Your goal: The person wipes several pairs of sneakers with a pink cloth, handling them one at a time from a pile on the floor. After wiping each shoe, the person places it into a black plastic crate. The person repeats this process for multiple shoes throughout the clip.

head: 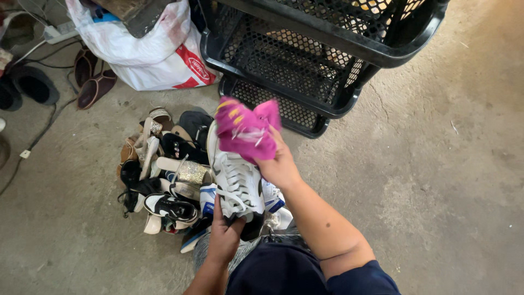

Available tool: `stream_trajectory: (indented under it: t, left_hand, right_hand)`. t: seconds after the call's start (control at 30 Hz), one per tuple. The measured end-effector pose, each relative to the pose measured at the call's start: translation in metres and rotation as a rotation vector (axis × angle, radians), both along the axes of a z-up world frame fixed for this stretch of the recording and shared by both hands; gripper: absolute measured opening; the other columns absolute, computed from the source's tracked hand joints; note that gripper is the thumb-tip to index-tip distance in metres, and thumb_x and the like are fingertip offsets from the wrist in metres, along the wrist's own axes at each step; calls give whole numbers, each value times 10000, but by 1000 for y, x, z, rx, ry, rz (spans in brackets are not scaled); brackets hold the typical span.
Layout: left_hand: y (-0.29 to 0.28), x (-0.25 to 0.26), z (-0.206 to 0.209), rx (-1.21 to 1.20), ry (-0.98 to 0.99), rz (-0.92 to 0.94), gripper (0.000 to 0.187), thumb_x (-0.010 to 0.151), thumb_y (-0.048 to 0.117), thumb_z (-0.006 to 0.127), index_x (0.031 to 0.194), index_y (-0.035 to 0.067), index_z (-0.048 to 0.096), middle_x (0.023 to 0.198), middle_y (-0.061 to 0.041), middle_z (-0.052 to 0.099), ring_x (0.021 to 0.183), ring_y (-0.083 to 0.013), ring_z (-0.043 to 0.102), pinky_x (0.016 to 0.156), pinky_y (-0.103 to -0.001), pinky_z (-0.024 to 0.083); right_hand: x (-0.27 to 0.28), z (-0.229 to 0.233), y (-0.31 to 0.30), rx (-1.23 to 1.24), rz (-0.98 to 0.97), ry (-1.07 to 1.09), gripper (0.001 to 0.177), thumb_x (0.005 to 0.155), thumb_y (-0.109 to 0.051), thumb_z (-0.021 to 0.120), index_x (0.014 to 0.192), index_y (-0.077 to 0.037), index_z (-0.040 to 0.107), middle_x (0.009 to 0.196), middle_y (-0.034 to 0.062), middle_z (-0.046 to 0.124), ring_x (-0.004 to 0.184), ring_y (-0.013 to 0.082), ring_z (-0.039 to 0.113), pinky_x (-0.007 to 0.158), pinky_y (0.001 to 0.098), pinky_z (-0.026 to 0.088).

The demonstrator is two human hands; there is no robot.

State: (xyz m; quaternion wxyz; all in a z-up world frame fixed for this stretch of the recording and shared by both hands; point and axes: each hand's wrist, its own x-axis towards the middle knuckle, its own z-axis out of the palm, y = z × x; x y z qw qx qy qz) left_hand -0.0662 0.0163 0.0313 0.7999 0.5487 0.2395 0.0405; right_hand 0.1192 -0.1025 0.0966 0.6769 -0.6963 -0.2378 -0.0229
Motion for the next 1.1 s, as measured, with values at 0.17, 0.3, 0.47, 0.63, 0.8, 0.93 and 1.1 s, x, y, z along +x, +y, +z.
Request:
stream_trajectory:
  t: [0.17, 0.3, 0.47, 0.63, 0.8, 0.93, 1.1]
  left_hand:
    - [-7, 13, 6, 45, 24, -10, 911, 833, -116, 575, 1623, 100, 178, 1393, -112, 589, 1239, -224, 590, 1026, -347, 475]
    - [-11, 24, 10, -18, -33, -16, 916, 827, -117, 564, 1626, 96, 171, 1360, -123, 597, 1210, -229, 604, 1003, -356, 494]
    - [-12, 34, 9, -10, -91, 2, 925, 816, -137, 565, 1629, 75, 179, 1371, -119, 581, 1218, -222, 587, 1022, -351, 476]
    - [-3, 42, 7, -58, -53, 27, 964, 817, -140, 552, 1644, 135, 141, 1406, -117, 555, 1221, -222, 575, 1026, -355, 464]
    - [7, 49, 8, -217, -109, 84, 1001, 790, -173, 509, 1646, 170, 120, 1430, -123, 524, 1230, -238, 570, 1031, -373, 473]
    - [7, 51, 11, -243, -131, 46, 1003, 788, -181, 483, 1645, 175, 105, 1416, -118, 524, 1233, -234, 573, 1023, -385, 486]
    - [4, 50, 11, -159, -80, 37, 1015, 792, -195, 491, 1657, 176, 112, 1410, -126, 534, 1217, -225, 574, 1024, -365, 472]
  right_hand:
    - [-12, -22, -4, -46, -117, 25, 407, 892, -47, 740, 1294, -60, 679, 1466, 175, 564, 1389, 316, 535, 1156, 403, 416]
    - [-30, -37, -7, -6, -142, 94, 368, 917, -44, 718, 1283, -67, 688, 1425, 154, 597, 1345, 296, 586, 1136, 392, 450]
    - [-44, -46, -18, -59, -104, 86, 385, 900, -27, 712, 1281, -70, 683, 1362, 138, 626, 1285, 281, 611, 1100, 386, 476]
    - [-48, -40, -30, -50, -4, 102, 393, 868, -20, 714, 1258, -70, 695, 1359, 138, 633, 1266, 282, 614, 1089, 387, 478]
    - [-36, -20, -36, -14, -49, 54, 344, 884, -75, 769, 1227, -96, 744, 1434, 146, 616, 1312, 284, 620, 1138, 384, 489]
    - [-21, -8, -28, -85, 94, 27, 521, 781, -108, 789, 1290, -63, 691, 1569, 195, 426, 1470, 341, 390, 1206, 434, 328]
    - [-30, -18, -6, -53, 69, 28, 475, 883, -63, 705, 1354, -39, 652, 1583, 188, 457, 1499, 313, 415, 1224, 421, 341]
